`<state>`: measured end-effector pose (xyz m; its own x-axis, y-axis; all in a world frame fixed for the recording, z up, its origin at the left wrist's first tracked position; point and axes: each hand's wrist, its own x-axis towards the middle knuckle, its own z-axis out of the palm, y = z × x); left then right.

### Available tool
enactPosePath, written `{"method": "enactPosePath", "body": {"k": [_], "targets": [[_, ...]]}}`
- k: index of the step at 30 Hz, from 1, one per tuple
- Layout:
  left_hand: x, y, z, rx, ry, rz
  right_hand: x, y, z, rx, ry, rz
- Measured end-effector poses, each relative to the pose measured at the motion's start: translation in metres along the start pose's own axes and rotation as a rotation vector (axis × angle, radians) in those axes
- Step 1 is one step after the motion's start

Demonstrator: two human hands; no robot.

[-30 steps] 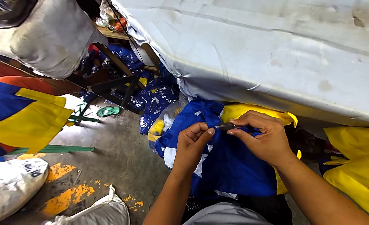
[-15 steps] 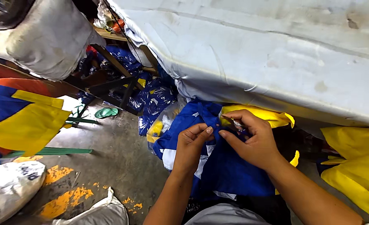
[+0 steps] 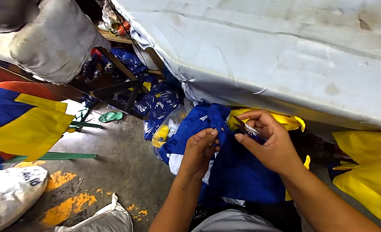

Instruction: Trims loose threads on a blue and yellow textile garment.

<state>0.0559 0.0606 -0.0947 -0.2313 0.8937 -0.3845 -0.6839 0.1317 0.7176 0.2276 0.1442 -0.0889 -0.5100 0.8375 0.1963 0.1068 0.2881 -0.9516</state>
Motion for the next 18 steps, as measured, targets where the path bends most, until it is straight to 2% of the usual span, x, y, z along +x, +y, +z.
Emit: {"method": "enactPosePath", "body": {"k": [2,6,11,18], "targets": [[0.001,0.001,0.0,-0.001,-0.003,-0.013,-0.004,0.003,-0.014,-0.146,-0.006,0.015],[0.003,0.0,0.0,0.001,-0.018,-0.043,-0.012,0.011,-0.025,-0.267,0.01,-0.012],[0.003,-0.001,0.002,0.019,-0.025,-0.032,-0.012,0.015,-0.019,-0.28,0.076,-0.075],[0.0,-0.003,0.003,0.002,-0.017,0.023,-0.01,0.008,-0.009,-0.471,0.107,-0.204]]}}
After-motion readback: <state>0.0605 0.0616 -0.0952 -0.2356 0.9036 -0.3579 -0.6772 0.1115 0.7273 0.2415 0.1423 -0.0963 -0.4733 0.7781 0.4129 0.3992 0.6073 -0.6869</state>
